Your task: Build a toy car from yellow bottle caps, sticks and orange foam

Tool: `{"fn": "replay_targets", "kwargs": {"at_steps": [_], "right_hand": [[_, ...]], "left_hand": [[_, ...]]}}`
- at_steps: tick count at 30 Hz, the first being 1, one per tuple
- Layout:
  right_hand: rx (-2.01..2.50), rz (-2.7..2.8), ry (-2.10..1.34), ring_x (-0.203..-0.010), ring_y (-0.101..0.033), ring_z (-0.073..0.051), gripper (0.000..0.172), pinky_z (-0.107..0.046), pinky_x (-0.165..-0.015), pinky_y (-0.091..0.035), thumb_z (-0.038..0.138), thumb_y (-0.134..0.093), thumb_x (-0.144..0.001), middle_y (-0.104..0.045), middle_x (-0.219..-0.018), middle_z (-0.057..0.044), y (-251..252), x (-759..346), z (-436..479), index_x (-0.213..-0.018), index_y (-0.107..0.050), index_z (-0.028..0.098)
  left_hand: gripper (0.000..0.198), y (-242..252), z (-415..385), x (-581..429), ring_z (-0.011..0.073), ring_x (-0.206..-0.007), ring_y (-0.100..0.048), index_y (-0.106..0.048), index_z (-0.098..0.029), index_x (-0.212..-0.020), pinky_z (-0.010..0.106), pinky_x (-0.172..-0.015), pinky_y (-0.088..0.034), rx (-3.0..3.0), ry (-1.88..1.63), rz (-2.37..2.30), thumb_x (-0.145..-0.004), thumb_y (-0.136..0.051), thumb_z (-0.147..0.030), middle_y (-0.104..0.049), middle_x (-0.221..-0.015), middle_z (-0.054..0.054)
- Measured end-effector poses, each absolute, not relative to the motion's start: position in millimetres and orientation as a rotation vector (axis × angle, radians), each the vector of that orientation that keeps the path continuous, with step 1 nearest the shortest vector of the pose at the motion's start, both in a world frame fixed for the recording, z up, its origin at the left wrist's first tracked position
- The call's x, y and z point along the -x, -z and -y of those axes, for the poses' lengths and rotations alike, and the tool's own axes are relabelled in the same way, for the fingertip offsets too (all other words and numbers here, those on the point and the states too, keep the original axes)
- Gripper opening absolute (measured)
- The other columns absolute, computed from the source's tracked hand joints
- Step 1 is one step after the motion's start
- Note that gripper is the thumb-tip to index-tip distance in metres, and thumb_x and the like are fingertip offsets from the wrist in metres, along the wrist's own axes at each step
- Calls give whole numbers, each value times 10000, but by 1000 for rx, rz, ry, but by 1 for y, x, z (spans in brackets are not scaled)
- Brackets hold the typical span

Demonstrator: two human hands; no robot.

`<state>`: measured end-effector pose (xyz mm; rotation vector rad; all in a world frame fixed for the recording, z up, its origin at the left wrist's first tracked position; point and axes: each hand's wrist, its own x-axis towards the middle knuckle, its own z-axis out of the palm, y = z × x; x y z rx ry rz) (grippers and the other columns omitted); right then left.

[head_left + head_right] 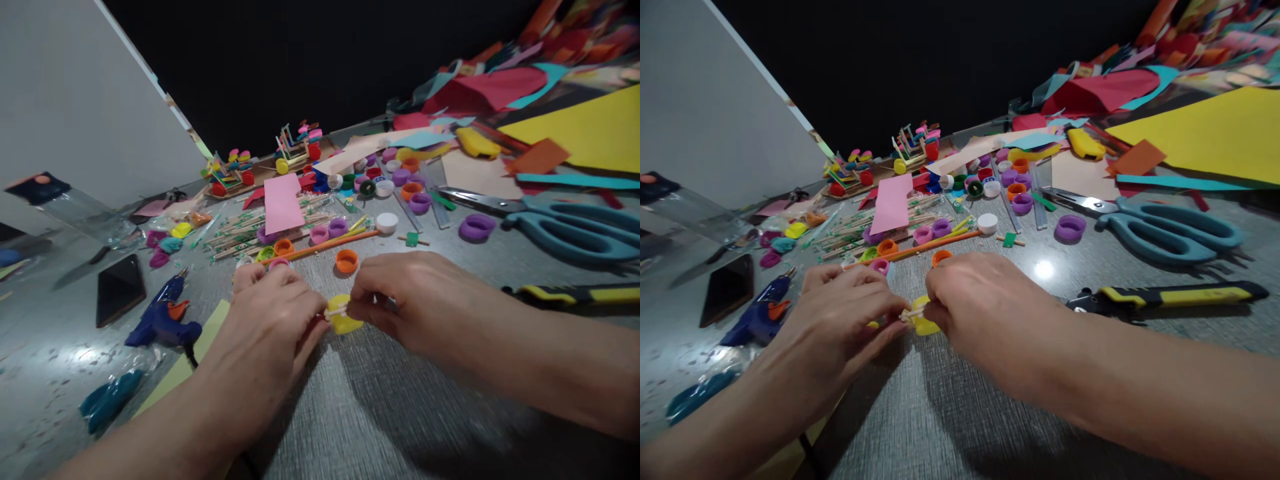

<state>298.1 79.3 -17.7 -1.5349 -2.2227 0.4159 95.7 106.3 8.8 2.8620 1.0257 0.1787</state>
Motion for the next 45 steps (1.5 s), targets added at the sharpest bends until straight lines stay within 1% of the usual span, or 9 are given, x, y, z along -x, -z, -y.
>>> {"fn": "replay_targets", "kwargs": {"at_steps": [8,19,27,31,35,40,45], "right_hand": [[1529,2225,-416,-644,-539,-146,131,-291,-618,-336,196,-686,-874,-650,-702,-3,18,-298,-81,-744,-704,190],[1536,2216,-425,-648,-541,-148,147,-293,-617,-333,174,-677,-870,-645,-700,-1,17,-298,-78,-723,-677,184],[1498,2218,-430,-642,-529,-140,132,-285,-595,-302,198,-686,-872,-640,-707,13,20,-300,-80,-740,-680,194],[1490,2192,-430,-611,-501,-130,137,-282,-572,-272,211,-674,-889,-625,-695,19,21,-301,-81,-752,-673,198],[1504,2195,-451,-615,-503,-130,122,-280,-567,-261,215,-675,-890,-631,-708,20,22,-301,-81,-768,-672,202],[1508,2187,-448,-613,-495,-126,144,-278,-573,-269,206,-669,-890,-625,-699,20,21,-301,-81,-747,-664,197],[1494,2193,-470,-628,-506,-124,143,-280,-582,-274,155,-654,-864,-626,-699,22,21,-299,-82,-726,-660,192]], "left_hand": [[200,-9,-106,-95,262,-842,-559,-689,-184,-791,460,-800,-261,-2869,-193,-1020,-960,-598,-242,-663,-787,29],[212,-9,-106,-97,270,-850,-557,-691,-181,-784,469,-809,-260,-2867,-155,-1039,-962,-593,-242,-663,-793,40],[210,-10,-106,-94,267,-850,-563,-683,-184,-785,460,-806,-254,-2883,-141,-1048,-963,-589,-243,-660,-796,31],[188,-9,-107,-93,275,-862,-565,-692,-184,-813,456,-801,-248,-2900,-155,-1049,-960,-596,-251,-664,-811,32],[174,-8,-107,-93,272,-849,-558,-699,-186,-832,443,-785,-244,-2902,-173,-1042,-960,-602,-255,-662,-804,28],[171,-7,-107,-93,276,-848,-559,-698,-183,-827,457,-801,-248,-2909,-179,-1039,-958,-609,-249,-666,-803,30],[194,-7,-107,-93,277,-838,-565,-693,-181,-814,469,-813,-257,-2907,-184,-1030,-965,-603,-263,-673,-795,29]]}}
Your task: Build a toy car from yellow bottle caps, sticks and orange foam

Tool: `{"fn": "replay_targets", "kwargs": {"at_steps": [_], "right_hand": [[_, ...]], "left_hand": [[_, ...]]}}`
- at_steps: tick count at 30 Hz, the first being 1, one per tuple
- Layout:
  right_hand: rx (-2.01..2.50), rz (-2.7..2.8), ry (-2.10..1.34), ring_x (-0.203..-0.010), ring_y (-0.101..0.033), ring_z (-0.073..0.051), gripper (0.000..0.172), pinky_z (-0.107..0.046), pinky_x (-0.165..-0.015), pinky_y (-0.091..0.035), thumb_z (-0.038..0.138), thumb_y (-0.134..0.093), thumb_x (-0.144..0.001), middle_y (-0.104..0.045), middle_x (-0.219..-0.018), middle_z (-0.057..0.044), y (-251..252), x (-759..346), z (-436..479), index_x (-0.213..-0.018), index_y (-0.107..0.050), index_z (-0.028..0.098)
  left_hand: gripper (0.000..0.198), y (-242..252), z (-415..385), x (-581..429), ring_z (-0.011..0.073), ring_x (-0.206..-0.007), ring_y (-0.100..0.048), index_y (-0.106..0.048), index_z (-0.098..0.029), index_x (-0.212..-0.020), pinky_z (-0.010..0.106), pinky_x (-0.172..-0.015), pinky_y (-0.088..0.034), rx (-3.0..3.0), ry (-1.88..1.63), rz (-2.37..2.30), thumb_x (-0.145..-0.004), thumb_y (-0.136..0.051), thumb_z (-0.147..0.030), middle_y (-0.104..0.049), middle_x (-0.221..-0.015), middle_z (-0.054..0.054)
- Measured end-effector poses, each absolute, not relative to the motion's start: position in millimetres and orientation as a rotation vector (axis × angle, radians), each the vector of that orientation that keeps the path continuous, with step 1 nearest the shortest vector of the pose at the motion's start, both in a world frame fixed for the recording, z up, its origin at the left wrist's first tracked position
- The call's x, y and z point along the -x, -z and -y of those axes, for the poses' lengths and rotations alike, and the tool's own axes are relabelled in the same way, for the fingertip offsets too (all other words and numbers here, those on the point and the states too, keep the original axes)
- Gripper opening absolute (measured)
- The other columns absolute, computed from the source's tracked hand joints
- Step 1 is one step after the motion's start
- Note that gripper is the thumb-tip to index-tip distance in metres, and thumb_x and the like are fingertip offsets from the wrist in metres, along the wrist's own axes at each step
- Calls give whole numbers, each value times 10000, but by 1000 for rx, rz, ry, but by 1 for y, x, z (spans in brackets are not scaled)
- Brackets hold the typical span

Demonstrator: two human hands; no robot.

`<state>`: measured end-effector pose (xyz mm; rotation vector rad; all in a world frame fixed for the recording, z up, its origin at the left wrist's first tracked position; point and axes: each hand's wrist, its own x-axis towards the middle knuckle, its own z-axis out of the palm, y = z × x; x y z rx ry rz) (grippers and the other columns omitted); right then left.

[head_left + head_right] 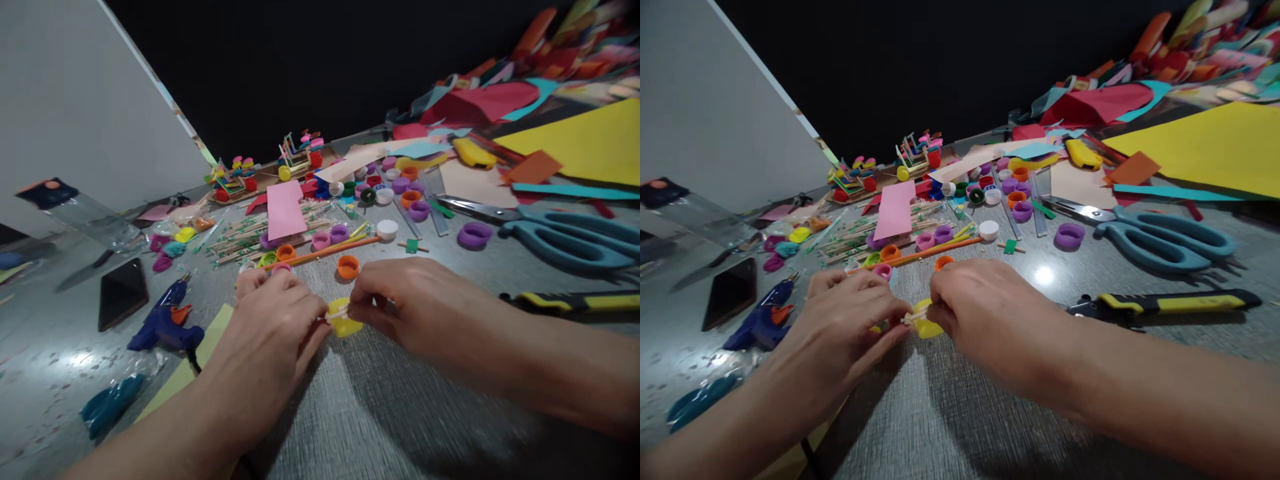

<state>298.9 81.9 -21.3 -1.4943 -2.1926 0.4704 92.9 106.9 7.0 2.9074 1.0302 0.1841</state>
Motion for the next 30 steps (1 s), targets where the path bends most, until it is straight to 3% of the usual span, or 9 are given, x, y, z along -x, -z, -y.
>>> {"fn": "replay_targets", "kwargs": {"at_steps": [30], "right_hand": [[1495,2195,-455,-615,-495,-127,159,-283,-584,-281,159,-628,-869,-612,-681,6,23,-298,-82,-711,-633,178]], "left_hand": [[204,-8,-107,-93,274,-849,-557,-695,-181,-808,481,-814,-288,-2871,-156,-1051,-966,-592,-259,-672,-809,44]]}}
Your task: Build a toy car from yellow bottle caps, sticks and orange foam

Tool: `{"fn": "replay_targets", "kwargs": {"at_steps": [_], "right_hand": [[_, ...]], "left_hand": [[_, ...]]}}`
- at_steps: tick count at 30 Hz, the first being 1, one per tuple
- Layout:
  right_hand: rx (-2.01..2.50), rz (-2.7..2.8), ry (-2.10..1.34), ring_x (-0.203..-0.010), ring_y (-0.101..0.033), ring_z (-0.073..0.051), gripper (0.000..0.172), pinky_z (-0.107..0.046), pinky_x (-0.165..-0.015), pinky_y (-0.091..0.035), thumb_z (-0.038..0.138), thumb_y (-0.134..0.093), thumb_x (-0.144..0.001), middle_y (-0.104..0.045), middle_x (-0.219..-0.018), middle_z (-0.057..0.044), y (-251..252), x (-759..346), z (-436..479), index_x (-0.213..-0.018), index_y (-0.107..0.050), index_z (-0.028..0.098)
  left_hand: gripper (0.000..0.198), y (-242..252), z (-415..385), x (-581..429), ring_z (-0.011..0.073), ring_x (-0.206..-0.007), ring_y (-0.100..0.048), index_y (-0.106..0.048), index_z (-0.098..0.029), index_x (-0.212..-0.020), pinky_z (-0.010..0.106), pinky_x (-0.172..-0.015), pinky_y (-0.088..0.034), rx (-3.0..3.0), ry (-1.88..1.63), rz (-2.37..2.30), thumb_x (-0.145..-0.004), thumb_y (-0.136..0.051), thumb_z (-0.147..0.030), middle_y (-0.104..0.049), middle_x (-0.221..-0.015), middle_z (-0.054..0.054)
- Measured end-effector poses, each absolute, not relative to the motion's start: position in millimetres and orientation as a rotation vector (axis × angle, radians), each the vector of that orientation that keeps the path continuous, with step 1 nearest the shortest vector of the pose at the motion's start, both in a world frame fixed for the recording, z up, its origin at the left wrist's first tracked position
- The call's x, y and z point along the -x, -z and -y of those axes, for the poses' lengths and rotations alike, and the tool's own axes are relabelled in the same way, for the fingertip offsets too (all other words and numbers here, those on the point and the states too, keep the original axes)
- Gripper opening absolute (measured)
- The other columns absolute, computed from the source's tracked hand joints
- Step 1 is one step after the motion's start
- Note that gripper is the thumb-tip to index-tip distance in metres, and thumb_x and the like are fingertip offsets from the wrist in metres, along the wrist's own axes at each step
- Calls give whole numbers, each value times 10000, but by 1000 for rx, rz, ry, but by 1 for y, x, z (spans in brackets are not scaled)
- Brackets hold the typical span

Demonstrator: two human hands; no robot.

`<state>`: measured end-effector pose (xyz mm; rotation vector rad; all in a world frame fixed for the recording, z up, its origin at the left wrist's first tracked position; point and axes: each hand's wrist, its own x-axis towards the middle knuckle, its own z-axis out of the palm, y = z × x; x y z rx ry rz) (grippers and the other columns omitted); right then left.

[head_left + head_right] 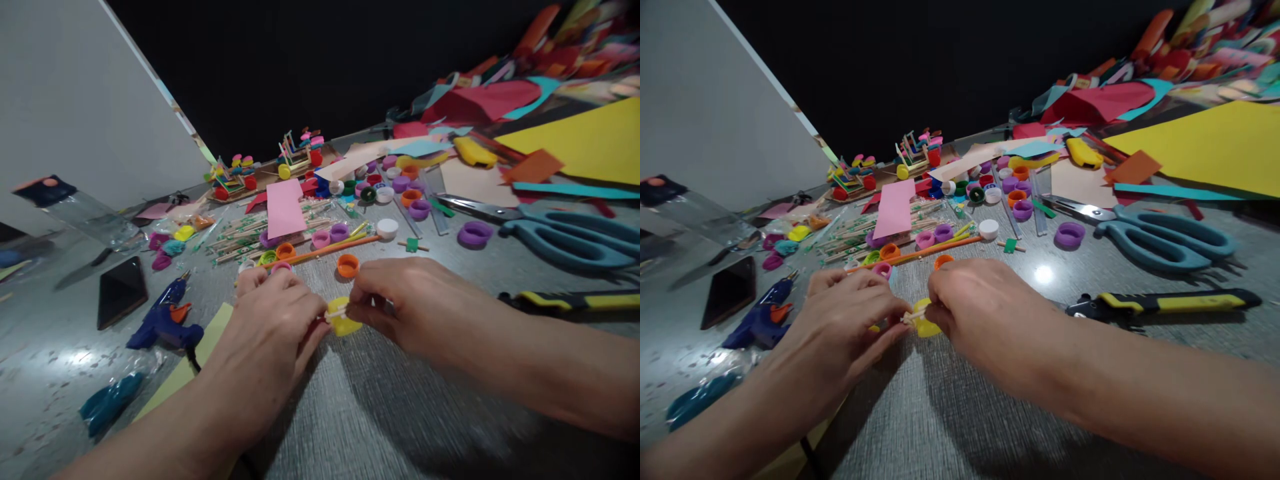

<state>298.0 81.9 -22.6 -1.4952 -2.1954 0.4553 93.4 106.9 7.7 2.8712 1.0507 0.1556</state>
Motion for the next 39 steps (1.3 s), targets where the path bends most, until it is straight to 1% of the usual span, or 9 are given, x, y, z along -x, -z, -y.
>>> {"fn": "replay_targets", "kwargs": {"at_steps": [3,13,18,23,31,39], "right_hand": [[1503,2195,-454,-617,-496,-129,159,-283,-584,-280,161,-636,-868,-613,-681,5,21,-298,-81,-710,-636,178],[1475,2212,-441,-623,-502,-129,155,-280,-583,-280,151,-632,-867,-618,-687,9,21,-298,-85,-716,-652,178],[1505,2218,-467,-640,-526,-135,144,-284,-596,-295,141,-634,-863,-638,-700,5,19,-298,-82,-731,-678,182],[1524,2226,-467,-648,-533,-142,136,-287,-598,-303,141,-639,-860,-648,-709,-4,16,-297,-81,-736,-679,181],[1525,2215,-451,-615,-493,-124,172,-283,-574,-282,192,-669,-892,-620,-685,9,17,-297,-82,-721,-652,178],[1497,2183,-480,-620,-492,-129,168,-277,-567,-268,221,-647,-919,-619,-701,19,20,-300,-78,-753,-649,198]], "left_hand": [[215,-8,-107,-93,266,-846,-553,-696,-185,-808,462,-797,-292,-2866,-160,-1050,-972,-581,-266,-671,-809,44],[177,-9,-107,-94,279,-865,-566,-697,-181,-817,483,-830,-275,-2860,-132,-1068,-954,-598,-231,-677,-820,42],[172,-7,-107,-94,275,-867,-564,-696,-184,-827,488,-849,-279,-2867,-143,-1068,-958,-601,-239,-676,-818,38],[211,-8,-106,-93,275,-869,-558,-691,-188,-825,488,-846,-285,-2870,-122,-1066,-978,-576,-278,-682,-826,43],[180,-8,-107,-94,271,-867,-568,-694,-191,-816,484,-839,-283,-2870,-142,-1066,-957,-597,-244,-682,-818,37],[177,-9,-106,-92,269,-873,-559,-683,-199,-836,473,-813,-272,-2869,-115,-1078,-965,-575,-251,-680,-827,36]]}}
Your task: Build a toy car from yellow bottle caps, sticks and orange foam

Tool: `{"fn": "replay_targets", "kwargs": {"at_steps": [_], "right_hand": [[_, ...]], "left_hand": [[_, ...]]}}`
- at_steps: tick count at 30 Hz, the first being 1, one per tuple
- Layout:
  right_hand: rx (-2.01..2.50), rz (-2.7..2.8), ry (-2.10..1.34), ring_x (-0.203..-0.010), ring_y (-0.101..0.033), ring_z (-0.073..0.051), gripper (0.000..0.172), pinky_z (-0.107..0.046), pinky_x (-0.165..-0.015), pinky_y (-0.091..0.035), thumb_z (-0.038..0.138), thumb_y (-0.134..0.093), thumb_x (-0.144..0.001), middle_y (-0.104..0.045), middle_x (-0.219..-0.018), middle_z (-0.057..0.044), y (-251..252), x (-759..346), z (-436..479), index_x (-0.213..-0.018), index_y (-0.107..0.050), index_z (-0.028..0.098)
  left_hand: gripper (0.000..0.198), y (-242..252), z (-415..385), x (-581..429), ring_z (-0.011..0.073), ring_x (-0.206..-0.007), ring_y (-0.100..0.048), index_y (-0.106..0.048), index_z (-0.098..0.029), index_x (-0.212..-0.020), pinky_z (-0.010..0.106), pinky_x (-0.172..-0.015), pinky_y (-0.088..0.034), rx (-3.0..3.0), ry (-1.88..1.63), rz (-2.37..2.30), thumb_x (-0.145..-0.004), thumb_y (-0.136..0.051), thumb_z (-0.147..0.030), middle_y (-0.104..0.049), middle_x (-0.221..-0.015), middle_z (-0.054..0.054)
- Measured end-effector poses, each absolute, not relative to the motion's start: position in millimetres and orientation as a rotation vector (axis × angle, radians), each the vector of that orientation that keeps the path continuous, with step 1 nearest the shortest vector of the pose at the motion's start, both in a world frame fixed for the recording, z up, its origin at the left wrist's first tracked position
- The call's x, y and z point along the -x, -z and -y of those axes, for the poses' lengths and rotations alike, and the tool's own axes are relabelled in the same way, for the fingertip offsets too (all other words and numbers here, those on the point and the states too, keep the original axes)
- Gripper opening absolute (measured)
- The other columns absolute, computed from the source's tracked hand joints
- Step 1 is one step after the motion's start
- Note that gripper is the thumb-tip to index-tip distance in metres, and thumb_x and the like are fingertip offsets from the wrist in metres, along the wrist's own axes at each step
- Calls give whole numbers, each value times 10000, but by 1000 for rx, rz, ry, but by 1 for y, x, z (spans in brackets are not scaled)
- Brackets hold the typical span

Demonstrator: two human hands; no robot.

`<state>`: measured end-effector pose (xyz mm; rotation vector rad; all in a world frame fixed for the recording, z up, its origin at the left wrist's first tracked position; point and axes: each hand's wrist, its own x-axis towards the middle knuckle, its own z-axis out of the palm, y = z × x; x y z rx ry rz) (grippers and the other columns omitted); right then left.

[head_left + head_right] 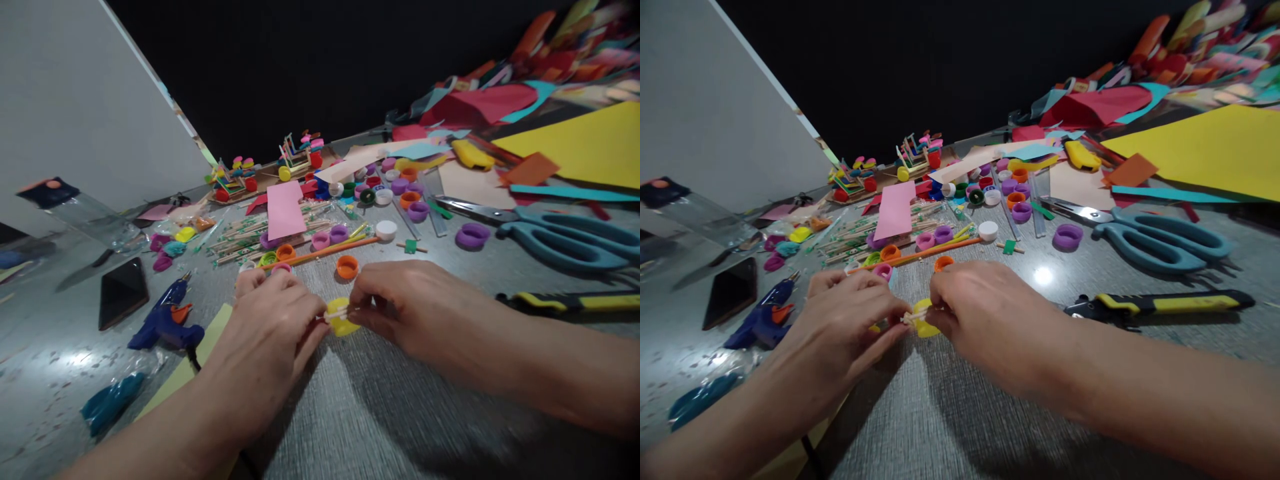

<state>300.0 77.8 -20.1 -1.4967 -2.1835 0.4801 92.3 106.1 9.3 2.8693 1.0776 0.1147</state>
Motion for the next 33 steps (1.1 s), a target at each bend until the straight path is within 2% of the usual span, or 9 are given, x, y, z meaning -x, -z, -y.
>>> {"fn": "replay_targets", "kwargs": {"at_steps": [7,12,16,18,21,33], "right_hand": [[1499,2161,-521,-613,-502,-128,144,-276,-569,-282,211,-666,-913,-629,-708,18,20,-301,-77,-770,-659,200],[1507,2161,-532,-621,-498,-128,148,-279,-564,-272,219,-664,-919,-615,-700,24,20,-299,-78,-772,-661,202],[1482,2156,-518,-623,-486,-124,154,-278,-570,-271,195,-660,-913,-607,-701,28,21,-298,-78,-759,-655,199],[1481,2162,-515,-628,-488,-125,149,-279,-574,-273,191,-657,-913,-609,-709,25,21,-298,-78,-765,-657,197],[1487,2176,-512,-641,-496,-128,133,-281,-581,-277,198,-651,-921,-617,-727,22,21,-298,-79,-788,-668,200],[1488,2181,-493,-617,-478,-120,145,-273,-571,-265,199,-665,-904,-613,-703,22,20,-297,-81,-760,-663,187]], "left_hand": [[175,-9,-106,-91,270,-885,-557,-680,-201,-842,473,-832,-261,-2875,-151,-1068,-970,-582,-271,-685,-832,28],[103,-9,-106,-90,289,-898,-574,-695,-193,-891,460,-816,-260,-2904,-152,-1071,-927,-677,-289,-702,-851,27],[191,-8,-105,-87,308,-921,-587,-704,-193,-971,452,-807,-255,-2967,-226,-1080,-909,-715,-374,-730,-909,39],[166,-8,-105,-86,304,-935,-593,-702,-199,-982,450,-817,-254,-2966,-273,-1059,-925,-699,-354,-734,-921,35],[94,-10,-106,-86,286,-916,-595,-706,-212,-928,440,-814,-251,-2919,-235,-1041,-950,-664,-293,-724,-872,18],[166,-10,-110,-88,274,-851,-567,-699,-194,-792,434,-796,-230,-2889,-144,-1092,-926,-687,-291,-687,-802,24]]}}
